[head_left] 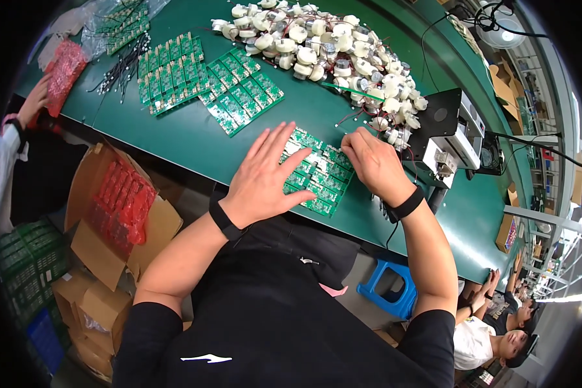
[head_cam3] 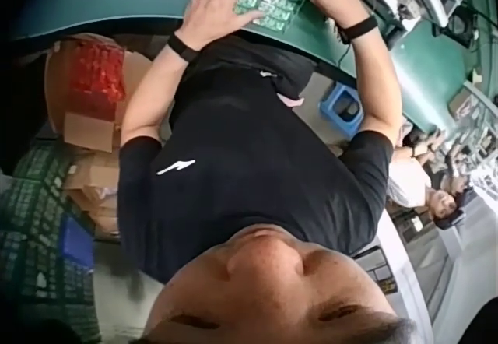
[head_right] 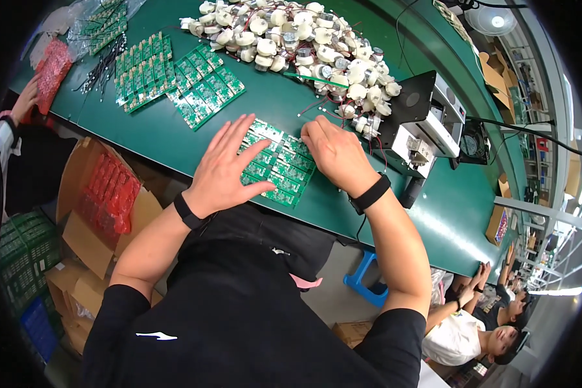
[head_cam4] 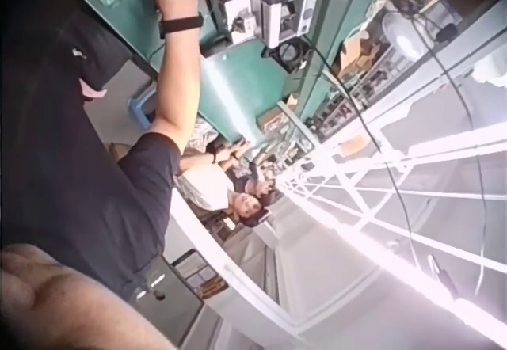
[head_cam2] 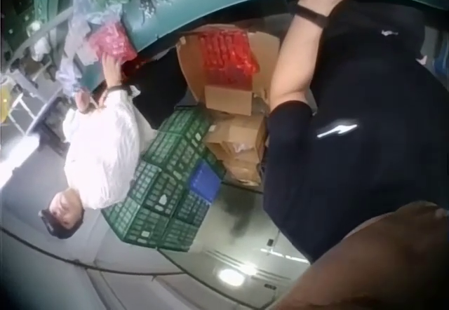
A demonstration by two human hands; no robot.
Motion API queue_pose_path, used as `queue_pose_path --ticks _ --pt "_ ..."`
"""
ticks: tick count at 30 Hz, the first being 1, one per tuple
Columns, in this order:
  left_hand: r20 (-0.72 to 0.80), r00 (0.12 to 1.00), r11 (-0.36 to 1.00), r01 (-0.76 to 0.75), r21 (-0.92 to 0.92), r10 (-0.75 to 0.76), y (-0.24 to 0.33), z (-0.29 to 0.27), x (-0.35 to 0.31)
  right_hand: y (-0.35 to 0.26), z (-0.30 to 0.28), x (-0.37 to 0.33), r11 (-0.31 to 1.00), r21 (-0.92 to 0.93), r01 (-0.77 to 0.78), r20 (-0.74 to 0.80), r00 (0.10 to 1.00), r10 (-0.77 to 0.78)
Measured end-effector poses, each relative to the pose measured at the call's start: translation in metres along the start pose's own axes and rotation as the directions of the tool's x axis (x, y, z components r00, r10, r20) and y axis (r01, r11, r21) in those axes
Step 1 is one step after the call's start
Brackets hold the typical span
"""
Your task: The person picks up a circuit board and a bundle of wires, then inserts the wires into the connectors on the board. After finishing the assembly, the person sets the board aside on the table and repeats the process.
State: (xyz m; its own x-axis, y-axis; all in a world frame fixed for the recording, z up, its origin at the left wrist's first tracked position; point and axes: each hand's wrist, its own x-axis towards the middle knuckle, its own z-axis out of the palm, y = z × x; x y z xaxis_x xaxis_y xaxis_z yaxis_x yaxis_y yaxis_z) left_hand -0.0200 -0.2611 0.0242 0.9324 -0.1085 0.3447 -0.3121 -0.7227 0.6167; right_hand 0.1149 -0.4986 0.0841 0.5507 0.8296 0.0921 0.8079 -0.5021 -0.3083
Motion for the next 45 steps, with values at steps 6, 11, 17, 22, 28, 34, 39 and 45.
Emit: queue_pose_path --ticks 6,11,17,22,28,34,39,45 --pt "0.029 0.999 0.999 -0.042 0.025 0.041 -0.002 0.000 0.000 -0.002 0.003 0.008 0.996 -0.070 0.050 0.045 0.998 -0.047" --pt "0.023 0.999 0.999 -0.046 0.023 0.045 -0.001 0.001 0.000 -0.002 0.001 0.010 0.982 -0.152 0.114 0.084 0.991 -0.102" --pt "0.025 0.999 0.999 -0.042 0.025 0.041 -0.001 0.000 0.000 -0.006 -0.003 0.021 0.927 -0.285 0.243 0.168 0.965 -0.201" --pt "0.028 0.999 0.999 -0.031 0.017 0.031 -0.001 0.000 0.000 -0.005 -0.005 0.025 0.898 -0.312 0.311 0.239 0.940 -0.243" --pt "0.026 0.999 1.000 -0.023 -0.008 0.023 -0.001 0.000 0.000 -0.003 -0.001 0.020 0.951 -0.200 0.237 0.237 0.953 -0.188" --pt "0.025 0.999 1.000 -0.024 0.002 0.023 -0.001 -0.002 0.000 -0.005 0.005 0.017 0.979 -0.159 0.129 0.207 0.974 -0.094" --pt "0.036 0.999 0.999 -0.035 0.028 0.034 0.001 0.000 0.003 -0.003 0.013 0.007 0.991 -0.129 0.023 0.148 0.989 -0.004" --pt "0.027 0.998 0.998 -0.052 0.033 0.051 -0.001 0.000 0.005 0.004 -0.013 0.011 0.988 -0.136 0.077 -0.087 0.992 -0.090"
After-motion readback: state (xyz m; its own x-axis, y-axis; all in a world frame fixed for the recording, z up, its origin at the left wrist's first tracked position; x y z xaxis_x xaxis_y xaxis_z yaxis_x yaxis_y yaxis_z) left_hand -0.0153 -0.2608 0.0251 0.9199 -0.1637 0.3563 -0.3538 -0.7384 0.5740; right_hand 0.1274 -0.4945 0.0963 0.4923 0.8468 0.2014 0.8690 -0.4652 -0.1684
